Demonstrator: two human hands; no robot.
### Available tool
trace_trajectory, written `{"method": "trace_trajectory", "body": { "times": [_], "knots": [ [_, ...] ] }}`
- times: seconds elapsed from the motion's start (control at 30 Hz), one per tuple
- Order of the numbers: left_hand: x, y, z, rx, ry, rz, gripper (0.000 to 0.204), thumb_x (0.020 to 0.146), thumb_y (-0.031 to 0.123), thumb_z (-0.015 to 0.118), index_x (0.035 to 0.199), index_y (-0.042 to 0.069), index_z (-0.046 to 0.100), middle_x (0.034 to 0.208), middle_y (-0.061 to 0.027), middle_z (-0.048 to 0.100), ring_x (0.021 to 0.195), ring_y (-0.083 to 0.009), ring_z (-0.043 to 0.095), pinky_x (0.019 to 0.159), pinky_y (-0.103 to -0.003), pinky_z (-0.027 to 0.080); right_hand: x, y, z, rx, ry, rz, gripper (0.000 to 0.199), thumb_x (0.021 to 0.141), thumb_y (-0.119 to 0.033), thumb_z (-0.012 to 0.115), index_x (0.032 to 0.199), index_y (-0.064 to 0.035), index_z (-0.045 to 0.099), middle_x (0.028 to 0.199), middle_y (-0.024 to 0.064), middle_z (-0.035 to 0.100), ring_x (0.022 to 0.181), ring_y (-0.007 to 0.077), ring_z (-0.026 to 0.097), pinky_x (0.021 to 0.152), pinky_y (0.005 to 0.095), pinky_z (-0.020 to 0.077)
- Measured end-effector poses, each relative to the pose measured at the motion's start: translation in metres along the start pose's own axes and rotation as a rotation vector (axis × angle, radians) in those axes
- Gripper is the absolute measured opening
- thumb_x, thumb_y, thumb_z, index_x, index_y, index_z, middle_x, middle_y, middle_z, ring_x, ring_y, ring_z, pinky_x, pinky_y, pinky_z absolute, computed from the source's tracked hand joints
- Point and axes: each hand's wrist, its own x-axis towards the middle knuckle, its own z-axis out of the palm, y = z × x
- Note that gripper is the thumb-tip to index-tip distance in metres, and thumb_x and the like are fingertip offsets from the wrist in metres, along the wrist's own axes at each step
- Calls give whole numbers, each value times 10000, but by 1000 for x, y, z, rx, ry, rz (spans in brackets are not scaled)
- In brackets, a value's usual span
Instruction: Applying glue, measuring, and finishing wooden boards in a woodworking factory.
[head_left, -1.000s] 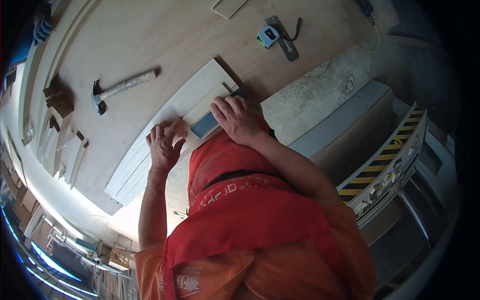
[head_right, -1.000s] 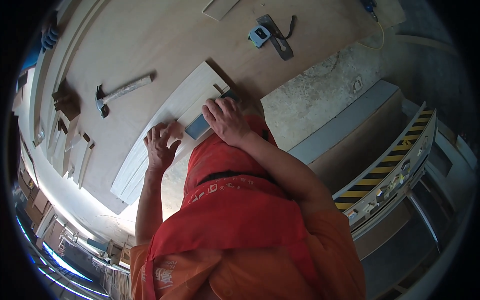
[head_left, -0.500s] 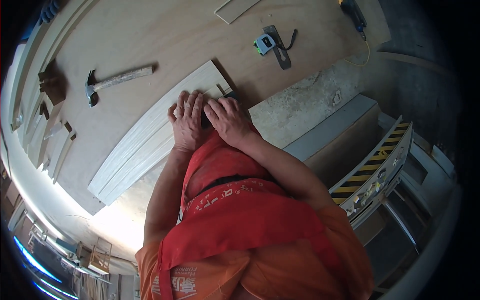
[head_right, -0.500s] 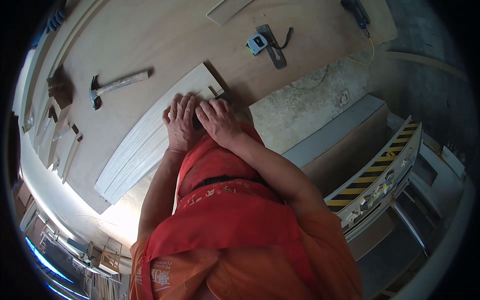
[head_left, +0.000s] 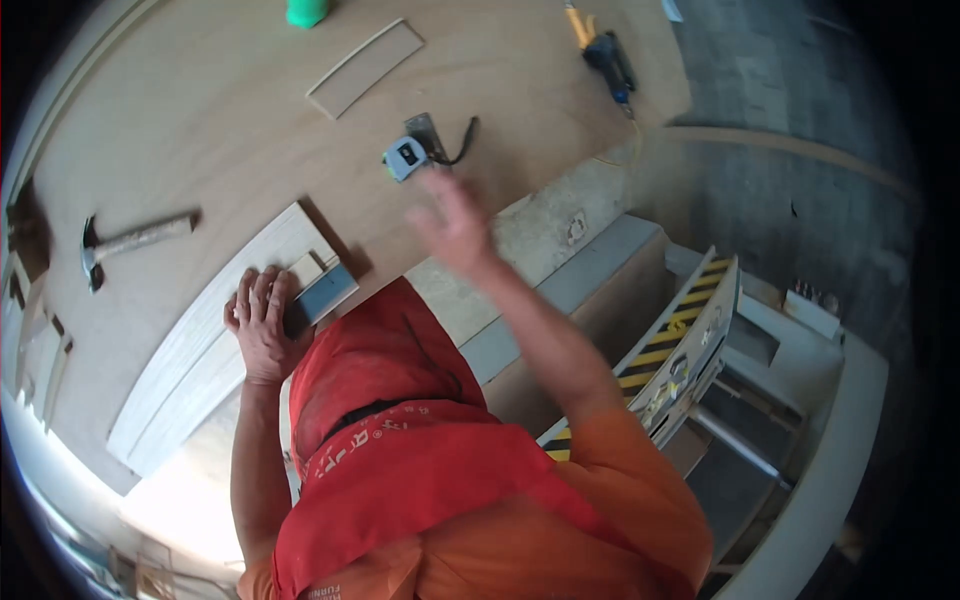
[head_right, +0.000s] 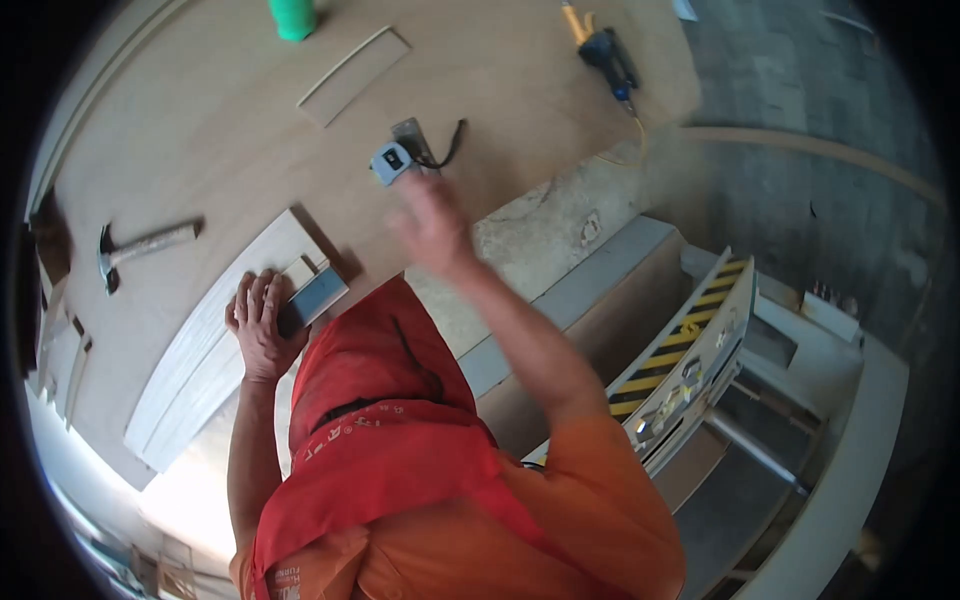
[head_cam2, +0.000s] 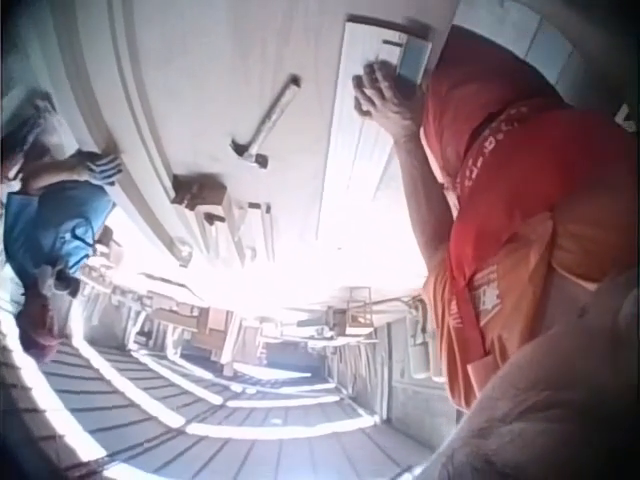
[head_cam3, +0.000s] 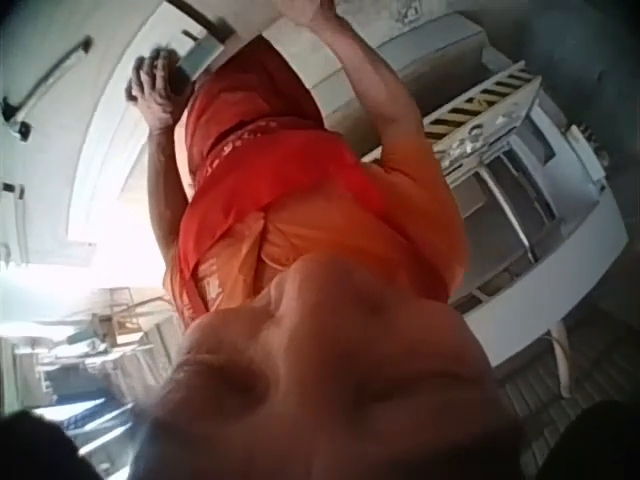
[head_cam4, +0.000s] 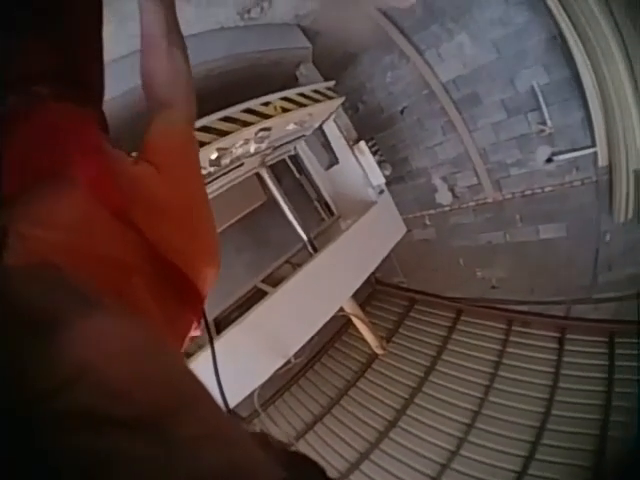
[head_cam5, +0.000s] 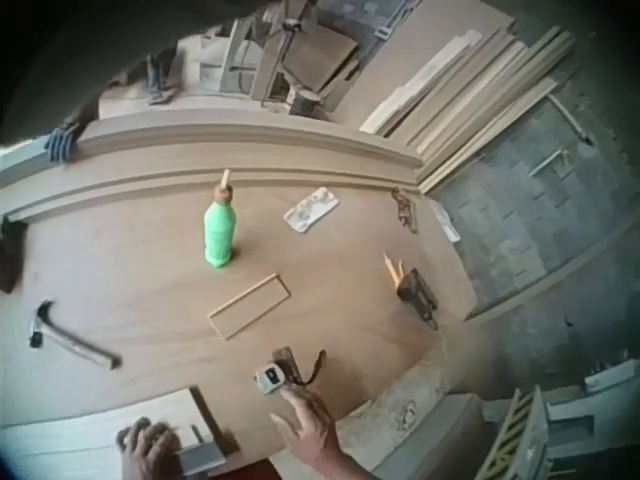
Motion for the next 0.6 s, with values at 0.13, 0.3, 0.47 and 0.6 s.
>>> {"method": "trace_trajectory", "body": {
  "times": [0.13, 0.3, 0.47, 0.6],
  "knots": [
    [5, -10, -3, -14, -23, -16, 881, 660, 311, 860, 1491, 216, 583, 1549, -42, 555, 1505, -336, 432, 1201, -570, 273, 94, 197, -117, -315, 332, 382, 419, 968, -224, 757, 1310, -7, 648, 1278, 177, 701, 1186, 314, 675, 1037, 410, 533],
    [5, -16, 17, -13, -46, 29, 896, 646, 325, 870, 1496, 252, 595, 1581, -38, 541, 1530, -337, 417, 1211, -577, 278, 165, 358, -219, -974, 199, 563, 703, 931, -266, 748, 1509, 51, 503, 1467, 299, 580, 1367, 467, 550, 1185, 500, 422],
    [-6, -21, 14, 45, -30, -4, 884, 643, 340, 872, 1486, 278, 611, 1600, -33, 533, 1539, -335, 416, 1212, -571, 275, 193, 376, -199, -1130, 162, 436, 709, 889, -264, 738, 1514, -17, 513, 1488, 260, 570, 1409, 471, 500, 1186, 506, 410],
    [-2, -24, 19, 10, -13, 34, 871, 643, 341, 869, 1477, 294, 622, 1603, -30, 535, 1535, -328, 427, 1211, -565, 276, 221, 413, -244, -1040, 138, 465, 673, 910, -317, 739, 1486, -34, 536, 1442, 259, 610, 1357, 434, 577, 1143, 509, 457]
  ]
}}
